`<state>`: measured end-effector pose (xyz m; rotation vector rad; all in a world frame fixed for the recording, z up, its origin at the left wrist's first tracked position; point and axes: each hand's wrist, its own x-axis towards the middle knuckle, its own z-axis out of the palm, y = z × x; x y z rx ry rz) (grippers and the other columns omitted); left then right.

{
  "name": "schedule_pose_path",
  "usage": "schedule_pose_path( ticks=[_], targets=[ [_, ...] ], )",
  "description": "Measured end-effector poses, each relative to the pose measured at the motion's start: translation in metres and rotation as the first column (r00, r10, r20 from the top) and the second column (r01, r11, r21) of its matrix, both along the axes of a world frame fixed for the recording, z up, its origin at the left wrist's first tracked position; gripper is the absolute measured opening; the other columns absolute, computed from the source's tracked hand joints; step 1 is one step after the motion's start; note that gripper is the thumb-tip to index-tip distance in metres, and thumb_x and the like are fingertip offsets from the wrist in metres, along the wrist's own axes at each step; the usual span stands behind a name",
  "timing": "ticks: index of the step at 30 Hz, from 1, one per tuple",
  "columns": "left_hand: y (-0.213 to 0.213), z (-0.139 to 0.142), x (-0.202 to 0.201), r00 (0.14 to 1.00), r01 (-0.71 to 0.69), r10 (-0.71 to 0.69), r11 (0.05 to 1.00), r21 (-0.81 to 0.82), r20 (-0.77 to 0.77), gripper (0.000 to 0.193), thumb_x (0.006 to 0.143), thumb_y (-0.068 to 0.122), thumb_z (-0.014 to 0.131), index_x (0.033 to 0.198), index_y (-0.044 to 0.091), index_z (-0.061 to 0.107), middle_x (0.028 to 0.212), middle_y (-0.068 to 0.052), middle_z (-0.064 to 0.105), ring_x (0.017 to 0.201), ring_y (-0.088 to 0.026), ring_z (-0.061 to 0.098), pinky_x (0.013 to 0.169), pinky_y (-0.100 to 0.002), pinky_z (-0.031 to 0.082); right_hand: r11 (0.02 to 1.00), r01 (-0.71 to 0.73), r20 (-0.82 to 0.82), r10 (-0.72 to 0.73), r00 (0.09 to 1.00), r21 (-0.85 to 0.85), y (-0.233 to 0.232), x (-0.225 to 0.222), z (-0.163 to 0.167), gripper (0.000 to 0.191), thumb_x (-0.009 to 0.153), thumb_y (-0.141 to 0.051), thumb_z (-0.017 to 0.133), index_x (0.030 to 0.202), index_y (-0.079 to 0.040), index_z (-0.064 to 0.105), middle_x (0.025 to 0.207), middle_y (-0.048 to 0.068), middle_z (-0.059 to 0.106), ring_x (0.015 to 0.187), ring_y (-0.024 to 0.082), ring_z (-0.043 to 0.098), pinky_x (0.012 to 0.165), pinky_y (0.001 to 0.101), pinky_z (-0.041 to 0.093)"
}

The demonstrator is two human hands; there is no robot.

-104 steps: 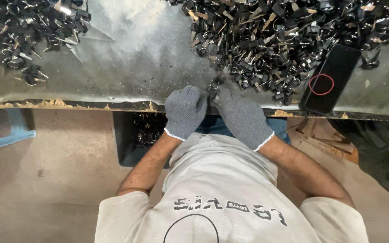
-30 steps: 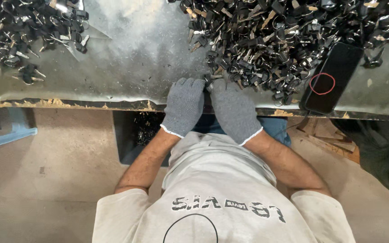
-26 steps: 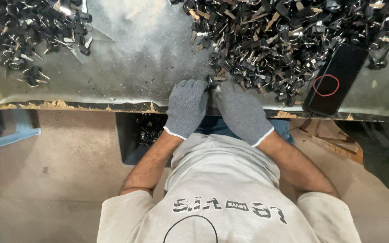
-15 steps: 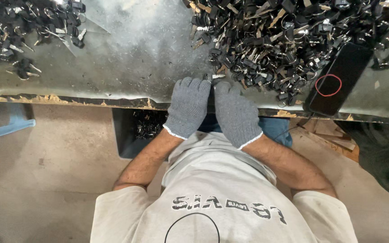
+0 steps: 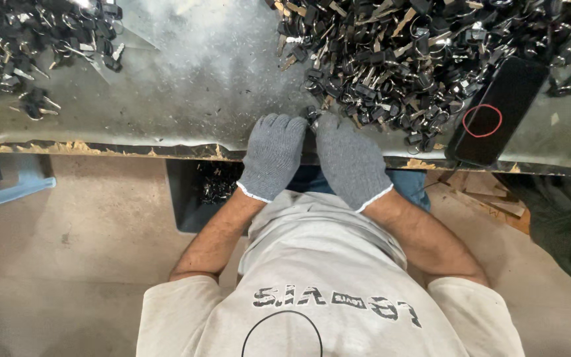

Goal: The person sits at a workbench covered with piles of small black metal parts and sorts through them. They pick up individual parts by hand, turn and check each one, and drop the handled parts into a bin below the table edge.

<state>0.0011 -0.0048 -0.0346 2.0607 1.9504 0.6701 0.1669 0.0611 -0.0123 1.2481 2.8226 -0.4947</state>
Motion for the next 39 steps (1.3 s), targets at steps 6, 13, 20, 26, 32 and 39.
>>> schedule_pose_path(
  ticks=[6,13,20,26,32,39],
  targets=[
    [0.004,0.026,-0.009,0.952,-0.245,0.262,0.962,-0.122,0.159,0.060,0.082,0.018,0.080,0.134,-0.001,0.056,0.091,-0.013,0.071,0.086,-0.036,0.067,0.075,-0.049,0.051,0.986,-0.047,-0.045,0.040,0.998,-0.162,0.012,0.018,0.005,0.043,0.096,-0.026,0.067,0.129,0.001,0.057,0.080,0.019,0.068,0.061,0.037,0.068,0.051,0.0478,0.055],
    [0.015,0.057,0.020,0.884,-0.247,0.403,0.832,-0.497,0.237,0.053,0.100,0.034,0.067,0.143,0.011,0.049,0.096,-0.009,0.074,0.087,-0.027,0.072,0.076,-0.043,0.057,0.979,-0.049,-0.112,0.027,0.993,-0.198,-0.001,0.023,0.005,0.050,0.095,-0.021,0.066,0.131,0.008,0.051,0.138,0.033,0.058,0.067,0.037,0.073,0.053,0.0458,0.059],
    [0.037,0.019,0.005,0.979,-0.137,0.099,0.967,-0.216,-0.178,0.032,0.097,0.018,0.070,0.127,0.012,0.059,0.117,-0.016,0.068,0.104,-0.033,0.069,0.083,-0.045,0.056,0.985,-0.029,-0.152,0.002,0.988,-0.173,0.004,0.023,-0.003,0.062,0.096,-0.025,0.065,0.146,0.008,0.045,0.097,0.028,0.072,0.072,0.038,0.073,0.060,0.0487,0.059],
    [0.008,0.014,-0.005,0.920,-0.252,0.289,0.953,-0.168,0.263,0.069,0.082,0.022,0.084,0.139,0.000,0.052,0.088,-0.013,0.070,0.081,-0.033,0.069,0.070,-0.045,0.054,0.963,0.029,-0.132,-0.067,0.989,-0.269,-0.002,0.021,-0.004,0.060,0.094,-0.027,0.068,0.141,0.003,0.047,0.093,0.026,0.072,0.072,0.042,0.072,0.057,0.0521,0.057],
    [-0.002,0.010,-0.002,0.964,-0.212,0.207,0.977,0.011,0.167,0.015,0.086,0.018,0.078,0.097,0.012,0.069,0.087,-0.009,0.069,0.081,-0.031,0.069,0.071,-0.043,0.054,0.990,-0.093,-0.277,0.060,0.959,-0.108,0.008,0.009,-0.005,0.042,0.096,-0.027,0.067,0.127,-0.002,0.052,0.095,0.024,0.070,0.086,0.045,0.072,0.065,0.0508,0.059],
    [-0.001,0.001,-0.009,0.992,-0.078,0.078,0.997,0.000,0.098,0.016,0.089,0.011,0.070,0.103,0.008,0.064,0.093,-0.013,0.064,0.087,-0.035,0.066,0.075,-0.047,0.054,0.974,0.048,0.199,-0.004,0.980,-0.219,-0.003,-0.010,0.012,0.020,0.113,-0.020,0.054,0.119,-0.001,0.054,0.100,0.022,0.069,0.082,0.040,0.072,0.065,0.0524,0.058]
  ],
)
